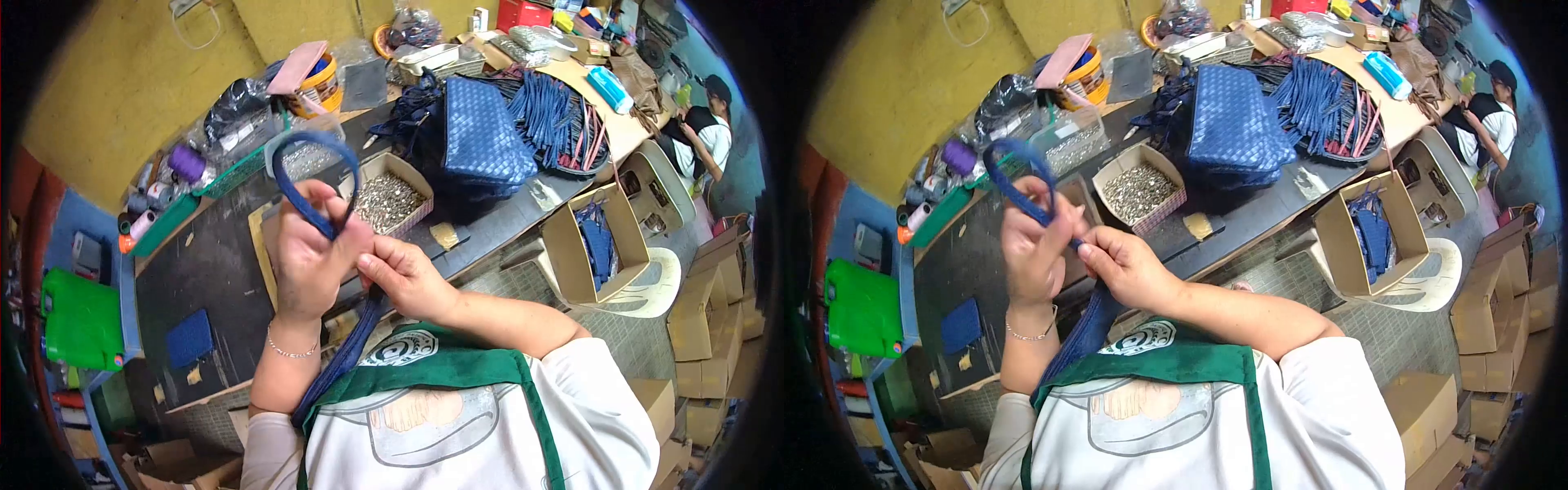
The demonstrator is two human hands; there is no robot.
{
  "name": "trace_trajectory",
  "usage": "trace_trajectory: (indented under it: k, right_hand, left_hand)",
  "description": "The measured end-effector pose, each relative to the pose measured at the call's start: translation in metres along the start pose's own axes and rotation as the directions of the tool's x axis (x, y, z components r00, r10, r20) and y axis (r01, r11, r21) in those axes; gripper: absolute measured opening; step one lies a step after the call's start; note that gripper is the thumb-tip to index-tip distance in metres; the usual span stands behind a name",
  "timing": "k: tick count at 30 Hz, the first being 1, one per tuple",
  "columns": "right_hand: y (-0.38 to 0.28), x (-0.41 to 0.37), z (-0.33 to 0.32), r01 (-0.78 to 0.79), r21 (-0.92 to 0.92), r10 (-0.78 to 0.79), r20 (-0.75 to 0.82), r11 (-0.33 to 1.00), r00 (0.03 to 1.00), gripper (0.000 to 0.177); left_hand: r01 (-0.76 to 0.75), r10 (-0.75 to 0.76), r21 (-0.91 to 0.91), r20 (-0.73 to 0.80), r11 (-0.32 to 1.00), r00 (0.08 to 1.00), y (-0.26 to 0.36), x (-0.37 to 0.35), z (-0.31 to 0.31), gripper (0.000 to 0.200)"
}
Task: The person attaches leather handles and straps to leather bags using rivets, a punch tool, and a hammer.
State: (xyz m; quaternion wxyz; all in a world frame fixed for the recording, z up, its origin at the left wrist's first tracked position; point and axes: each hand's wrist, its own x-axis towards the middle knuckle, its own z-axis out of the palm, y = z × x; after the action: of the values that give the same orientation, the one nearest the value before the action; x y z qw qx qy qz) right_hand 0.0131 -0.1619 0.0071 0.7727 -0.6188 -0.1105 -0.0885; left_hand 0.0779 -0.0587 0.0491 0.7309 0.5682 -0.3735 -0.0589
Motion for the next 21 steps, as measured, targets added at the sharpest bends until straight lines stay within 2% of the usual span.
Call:
trace_trajectory:
  k: [2, 4, 6, 7, 9, 10, 12, 13, 14, 15, 16, 17, 18, 19, 20, 21]
  right_hand:
    - [-0.011, -0.004, -0.007, -0.014, -0.091, 0.011, -0.025, 0.996, 1.000, 0.015]
    - [-0.023, -0.003, -0.018, 0.014, -0.037, -0.017, -0.069, 0.999, 0.997, 0.014]
    - [-0.037, 0.001, -0.034, 0.099, -0.056, -0.104, -0.099, 0.993, 0.990, 0.013]
    - [-0.049, 0.001, -0.045, 0.079, -0.159, -0.099, -0.123, 0.984, 0.987, 0.014]
    - [-0.080, 0.005, -0.067, 0.069, -0.321, -0.125, -0.156, 0.945, 0.980, 0.017]
    - [-0.094, 0.013, -0.078, 0.123, -0.460, -0.228, -0.180, 0.880, 0.957, 0.016]
    - [-0.122, 0.046, -0.106, 0.224, -0.631, -0.442, -0.211, 0.743, 0.872, 0.015]
    - [-0.129, 0.069, -0.128, 0.179, -0.697, -0.445, -0.221, 0.694, 0.868, 0.019]
    - [-0.140, 0.094, -0.149, 0.112, -0.821, -0.424, -0.168, 0.560, 0.890, 0.023]
    - [-0.140, 0.122, -0.173, 0.125, -0.881, -0.419, -0.089, 0.456, 0.903, 0.024]
    - [-0.129, 0.152, -0.207, 0.089, -0.910, -0.353, -0.066, 0.405, 0.933, 0.027]
    - [-0.112, 0.181, -0.235, 0.017, -0.944, -0.278, -0.080, 0.331, 0.957, 0.031]
    - [-0.092, 0.205, -0.256, -0.029, -0.995, -0.212, -0.048, 0.091, 0.976, 0.031]
    - [-0.045, 0.232, -0.302, 0.120, -0.992, -0.263, 0.127, -0.046, 0.956, 0.028]
    - [0.002, 0.245, -0.336, 0.203, -0.961, -0.226, 0.243, -0.187, 0.943, 0.030]
    - [0.029, 0.250, -0.354, 0.273, -0.904, -0.188, 0.346, -0.330, 0.919, 0.032]
  left_hand:
    - [-0.004, -0.067, -0.290, -0.234, 0.957, 0.970, 0.013, 0.023, 0.024, 0.018]
    - [0.086, -0.163, -0.604, -0.074, 0.792, 0.984, 0.019, 0.048, 0.032, 0.014]
    - [0.090, -0.084, -0.681, 0.042, 0.727, 0.996, 0.016, 0.070, 0.047, 0.017]
    - [0.191, -0.092, -0.775, 0.171, 0.602, 0.981, 0.014, 0.085, 0.050, 0.018]
    - [0.213, -0.072, -0.835, 0.205, 0.507, 0.976, 0.016, 0.115, 0.066, 0.020]
    - [0.159, -0.003, -0.795, 0.194, 0.586, 0.981, 0.016, 0.132, 0.072, 0.019]
    - [0.095, -0.107, -0.679, 0.024, 0.728, 0.994, 0.022, 0.161, 0.082, 0.023]
    - [0.013, -0.025, -0.542, -0.015, 0.840, 1.000, 0.010, 0.175, 0.072, 0.029]
    - [-0.046, -0.011, -0.420, -0.134, 0.906, 0.991, 0.000, 0.181, 0.064, 0.033]
    - [-0.073, -0.013, -0.323, -0.256, 0.944, 0.966, -0.013, 0.179, 0.053, 0.035]
    - [-0.090, 0.001, -0.215, -0.384, 0.973, 0.923, -0.027, 0.172, 0.039, 0.037]
    - [-0.151, 0.023, -0.216, -0.502, 0.965, 0.865, -0.036, 0.159, 0.025, 0.036]
    - [-0.210, 0.038, -0.212, -0.613, 0.955, 0.789, -0.048, 0.141, 0.011, 0.035]
    - [-0.194, 0.114, -0.036, -0.699, 0.980, 0.706, -0.063, 0.120, -0.017, 0.032]
    - [-0.150, 0.193, 0.126, -0.755, 0.981, 0.627, -0.074, 0.093, -0.042, 0.029]
    - [-0.099, 0.295, 0.282, -0.836, 0.954, 0.463, -0.073, 0.066, -0.059, 0.019]
